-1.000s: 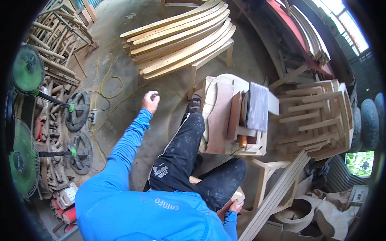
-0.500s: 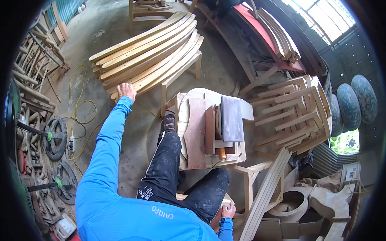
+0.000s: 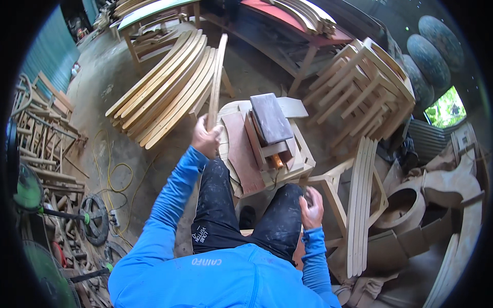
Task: Sanding curved wooden chair components using a stationary belt sander.
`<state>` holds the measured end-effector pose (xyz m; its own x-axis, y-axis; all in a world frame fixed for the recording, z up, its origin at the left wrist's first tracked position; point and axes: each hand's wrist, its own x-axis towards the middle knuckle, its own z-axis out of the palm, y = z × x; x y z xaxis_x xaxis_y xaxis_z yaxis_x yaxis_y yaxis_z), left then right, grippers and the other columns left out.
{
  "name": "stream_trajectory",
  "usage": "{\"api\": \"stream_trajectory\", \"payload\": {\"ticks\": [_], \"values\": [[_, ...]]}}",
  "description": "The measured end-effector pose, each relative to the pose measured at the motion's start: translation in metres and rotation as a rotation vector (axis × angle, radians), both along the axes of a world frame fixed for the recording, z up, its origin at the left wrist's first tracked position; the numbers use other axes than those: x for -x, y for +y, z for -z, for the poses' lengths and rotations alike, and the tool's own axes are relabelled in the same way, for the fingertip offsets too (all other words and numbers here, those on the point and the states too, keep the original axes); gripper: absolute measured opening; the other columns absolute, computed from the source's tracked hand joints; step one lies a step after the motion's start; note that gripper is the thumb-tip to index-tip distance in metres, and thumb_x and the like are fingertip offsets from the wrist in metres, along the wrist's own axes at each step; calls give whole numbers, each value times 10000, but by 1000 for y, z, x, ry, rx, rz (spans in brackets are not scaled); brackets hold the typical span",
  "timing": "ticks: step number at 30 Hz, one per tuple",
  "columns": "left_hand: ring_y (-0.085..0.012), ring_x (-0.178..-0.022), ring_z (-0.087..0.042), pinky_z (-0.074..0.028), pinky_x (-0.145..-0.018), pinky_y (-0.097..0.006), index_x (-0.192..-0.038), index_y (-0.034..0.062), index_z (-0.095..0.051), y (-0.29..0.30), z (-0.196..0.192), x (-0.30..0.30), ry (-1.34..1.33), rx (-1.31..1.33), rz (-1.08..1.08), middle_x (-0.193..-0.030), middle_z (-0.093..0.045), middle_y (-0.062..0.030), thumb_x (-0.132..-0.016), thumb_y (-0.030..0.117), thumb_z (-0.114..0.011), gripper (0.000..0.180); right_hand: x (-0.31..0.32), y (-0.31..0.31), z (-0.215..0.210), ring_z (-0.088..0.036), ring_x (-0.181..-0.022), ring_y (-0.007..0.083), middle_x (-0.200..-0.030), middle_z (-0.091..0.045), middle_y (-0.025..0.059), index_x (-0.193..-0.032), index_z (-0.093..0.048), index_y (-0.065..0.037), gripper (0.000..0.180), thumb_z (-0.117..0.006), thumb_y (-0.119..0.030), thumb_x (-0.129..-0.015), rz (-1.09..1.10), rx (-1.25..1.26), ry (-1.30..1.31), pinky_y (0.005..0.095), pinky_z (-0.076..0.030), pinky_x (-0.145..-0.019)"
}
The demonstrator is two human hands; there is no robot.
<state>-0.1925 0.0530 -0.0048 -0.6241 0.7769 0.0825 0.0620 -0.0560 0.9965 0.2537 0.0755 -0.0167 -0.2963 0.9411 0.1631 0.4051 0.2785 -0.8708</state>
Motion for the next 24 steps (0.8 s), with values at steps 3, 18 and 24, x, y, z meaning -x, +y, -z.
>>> {"api": "stream_trajectory", "payload": {"ticks": [3,18,24], "values": [[-171,-977,-635,-538,-874,-310,-1474,-18,-331,-18,-18,-123,-83,-184,65,-1049,-609,-106,-866,121,-711,731,27,0,-55,-609,-1233,280,-1372,-565,153,-1386,-555,16,578,-734,-309,-944,-109,-5,107,383,-507,-1037],[-200,-954,-628,-545,-914,-434,-1541,61,-297,5,-102,-304,-580,-513,482,-1013,-621,-76,-947,124,-670,704,-32,-44,-76,-674,-1115,392,-1231,-663,235,-1427,-504,-93,791,-839,-446,-803,-246,100,-69,433,-532,-969],[-311,-1402,-408,-349,-1154,-420,-1624,30,-130,41,-92,-265,255,-337,193,-1518,-389,-218,-869,72,-703,949,-129,-103,-59,-740,-916,379,-1064,-738,180,-1327,-611,-104,636,-860,-344,-793,99,-169,-320,428,-604,-769]]}}
